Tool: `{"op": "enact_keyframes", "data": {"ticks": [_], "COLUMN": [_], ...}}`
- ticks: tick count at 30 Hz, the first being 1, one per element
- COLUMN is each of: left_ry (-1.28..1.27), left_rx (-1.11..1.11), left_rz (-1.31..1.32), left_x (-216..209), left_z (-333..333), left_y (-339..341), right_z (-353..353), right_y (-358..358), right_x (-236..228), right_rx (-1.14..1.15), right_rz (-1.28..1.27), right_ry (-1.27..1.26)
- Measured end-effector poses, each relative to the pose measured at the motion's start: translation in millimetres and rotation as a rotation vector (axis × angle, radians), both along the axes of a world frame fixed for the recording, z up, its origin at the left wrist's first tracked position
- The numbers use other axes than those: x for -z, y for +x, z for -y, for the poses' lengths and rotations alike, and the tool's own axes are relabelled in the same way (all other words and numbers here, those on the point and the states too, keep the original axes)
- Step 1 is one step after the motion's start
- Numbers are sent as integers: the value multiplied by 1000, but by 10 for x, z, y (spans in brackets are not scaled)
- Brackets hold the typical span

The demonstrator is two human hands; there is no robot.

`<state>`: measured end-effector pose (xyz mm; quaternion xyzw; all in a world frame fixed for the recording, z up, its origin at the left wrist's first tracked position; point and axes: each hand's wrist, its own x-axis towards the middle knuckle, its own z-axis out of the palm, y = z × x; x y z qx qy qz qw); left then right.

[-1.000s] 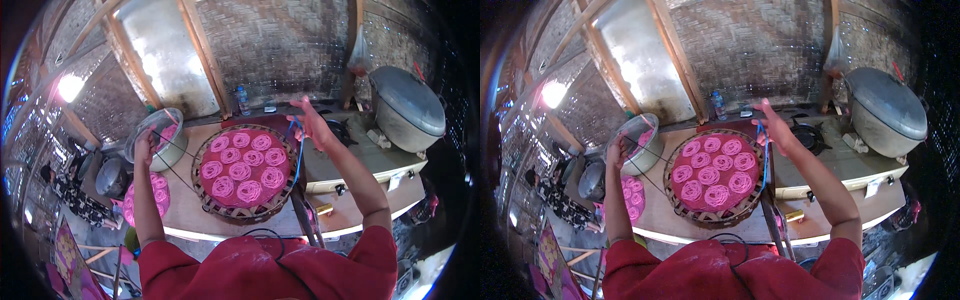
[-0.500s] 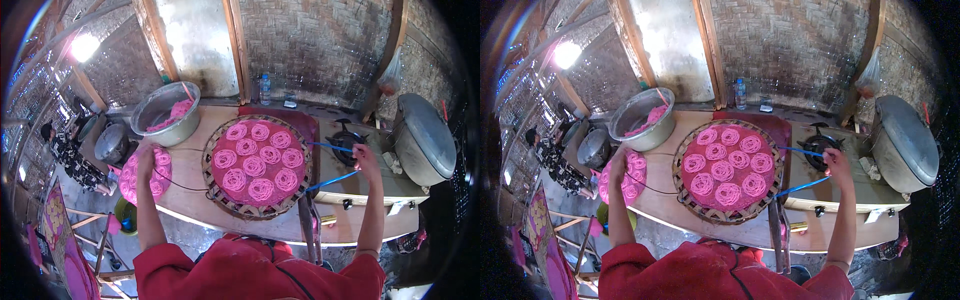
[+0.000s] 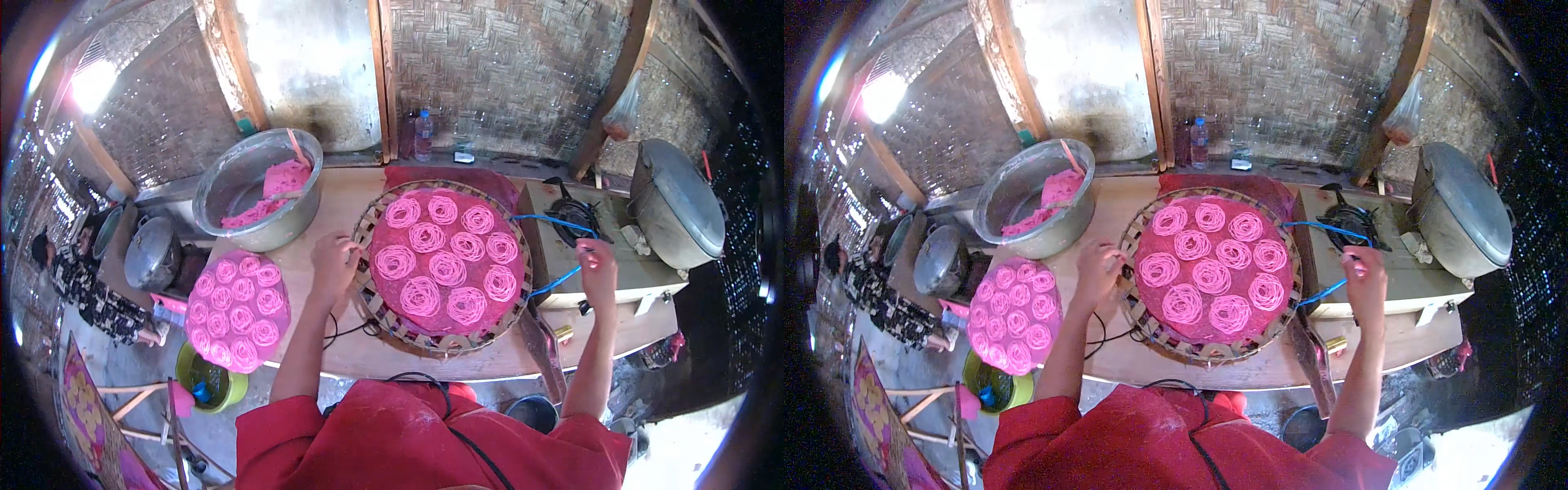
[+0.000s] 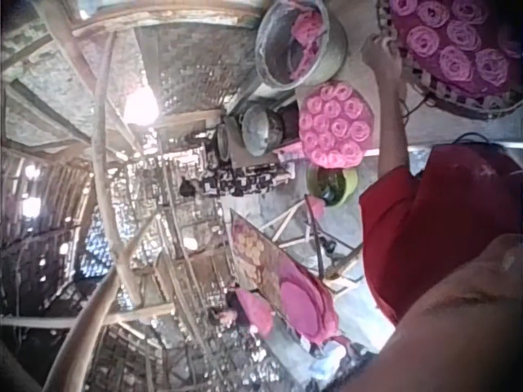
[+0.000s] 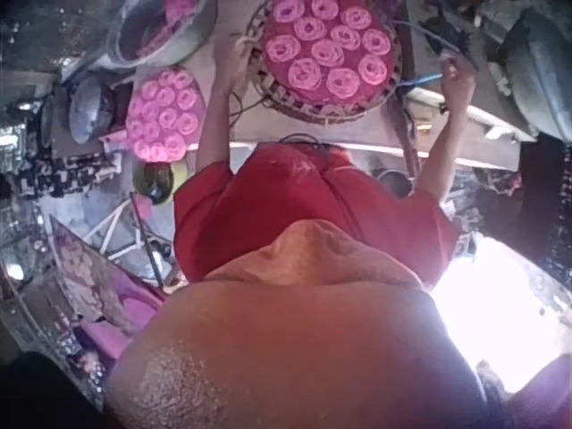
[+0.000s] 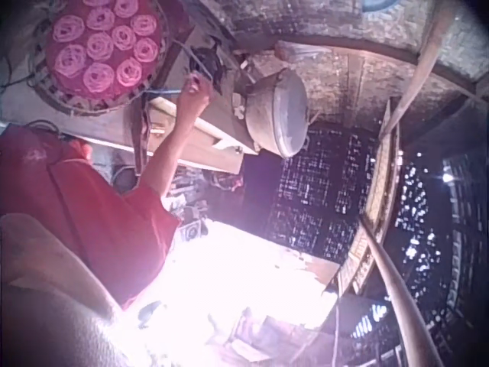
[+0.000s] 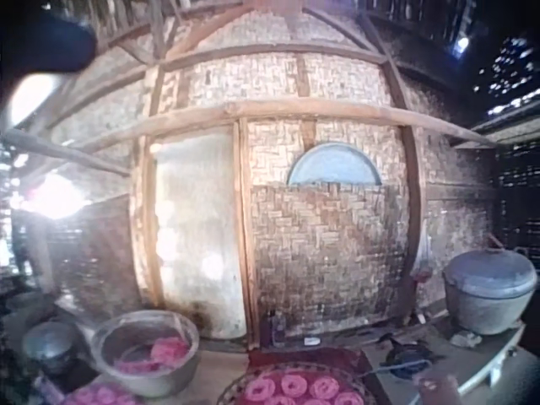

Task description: The person uses a specialized piping tool to create floral patterns from pink dough on a circular mat and then transfers the mats to a woven tray.

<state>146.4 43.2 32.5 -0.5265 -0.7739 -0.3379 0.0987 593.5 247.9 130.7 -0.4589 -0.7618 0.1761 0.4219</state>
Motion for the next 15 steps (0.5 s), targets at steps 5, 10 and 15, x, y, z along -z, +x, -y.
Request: {"op": "enact_keyframes", "data": {"ticks": [5, 10, 15], "left_ry": [-27, -24, -18], "left_rx": [-7, 35, 116], "left_rz": [-40, -61, -96], "left_x": [112, 279, 211], "left_z": [-610, -873, -1033], "left_y": [-147, -491, -453], "right_z": [472, 647, 391], "right_y": [-325, -562, -529], "right_x": [131, 227, 553], "right_rx": [0, 45, 136], "right_rz": [5, 57, 161], "right_ry": [-165, -279, -313]}}
